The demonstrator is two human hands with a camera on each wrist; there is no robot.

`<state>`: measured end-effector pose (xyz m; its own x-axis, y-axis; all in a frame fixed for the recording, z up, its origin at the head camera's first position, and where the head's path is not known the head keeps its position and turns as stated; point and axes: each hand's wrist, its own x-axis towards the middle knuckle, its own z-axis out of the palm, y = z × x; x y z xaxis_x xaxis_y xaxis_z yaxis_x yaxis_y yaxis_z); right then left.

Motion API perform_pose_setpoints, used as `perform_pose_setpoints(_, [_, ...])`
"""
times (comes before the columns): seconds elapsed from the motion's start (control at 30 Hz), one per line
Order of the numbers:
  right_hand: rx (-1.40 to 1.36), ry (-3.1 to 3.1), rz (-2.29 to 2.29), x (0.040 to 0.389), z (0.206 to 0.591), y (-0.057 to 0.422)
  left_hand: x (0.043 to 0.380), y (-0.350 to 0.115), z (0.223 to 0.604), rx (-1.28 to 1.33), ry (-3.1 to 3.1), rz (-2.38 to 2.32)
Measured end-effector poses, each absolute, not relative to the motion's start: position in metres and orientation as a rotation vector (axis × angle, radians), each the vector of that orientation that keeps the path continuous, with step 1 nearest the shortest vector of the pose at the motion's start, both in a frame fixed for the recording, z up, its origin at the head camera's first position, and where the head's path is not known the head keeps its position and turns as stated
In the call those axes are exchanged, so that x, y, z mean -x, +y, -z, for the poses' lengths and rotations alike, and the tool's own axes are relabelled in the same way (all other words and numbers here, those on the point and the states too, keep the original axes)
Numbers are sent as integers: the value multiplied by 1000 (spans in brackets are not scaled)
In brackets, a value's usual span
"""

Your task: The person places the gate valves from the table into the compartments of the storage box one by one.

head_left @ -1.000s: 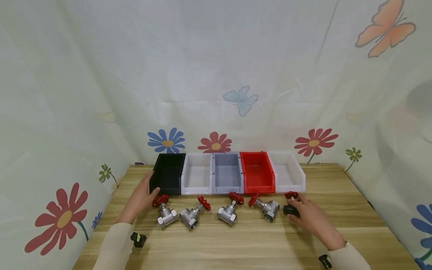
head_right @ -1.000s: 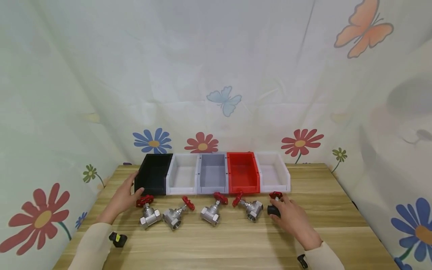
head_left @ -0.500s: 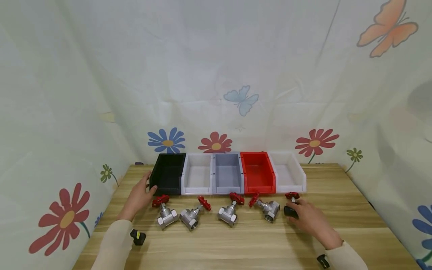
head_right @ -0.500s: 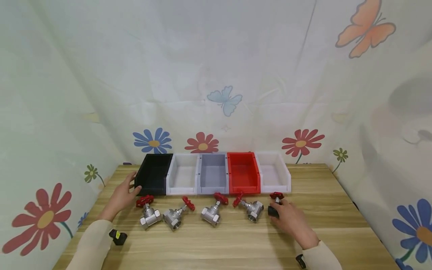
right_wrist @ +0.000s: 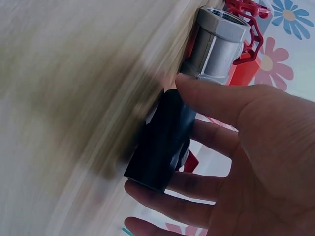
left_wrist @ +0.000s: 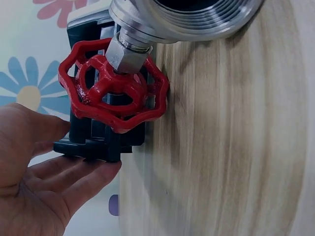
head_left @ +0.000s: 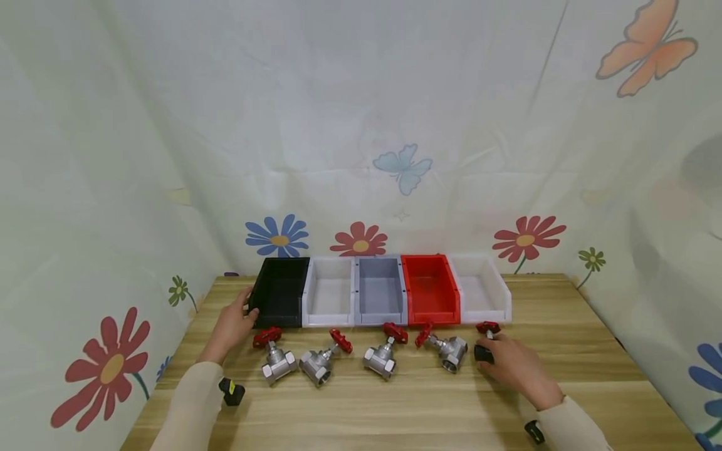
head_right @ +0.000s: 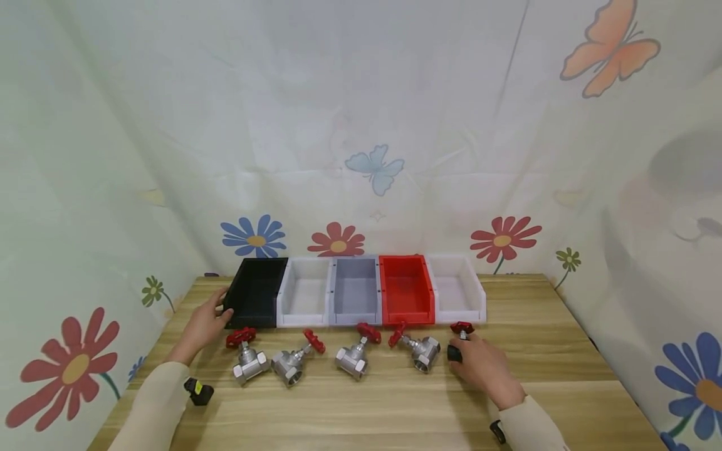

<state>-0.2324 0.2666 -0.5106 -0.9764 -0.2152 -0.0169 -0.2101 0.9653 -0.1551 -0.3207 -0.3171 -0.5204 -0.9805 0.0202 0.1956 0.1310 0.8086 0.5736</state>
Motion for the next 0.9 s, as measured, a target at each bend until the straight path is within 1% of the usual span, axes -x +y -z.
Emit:
perform_pose_setpoints(0.33, [329,3141,242,239,516,263,326,-319,520,150,-2830,913])
perform_pose_setpoints(0.7, [313,3156,344,247,521,260,328,-318,520,106,-2852,917])
perform_pose_setpoints(0.9, [357,3205,360,245,523,262,328,-318,522,100,-2855,912])
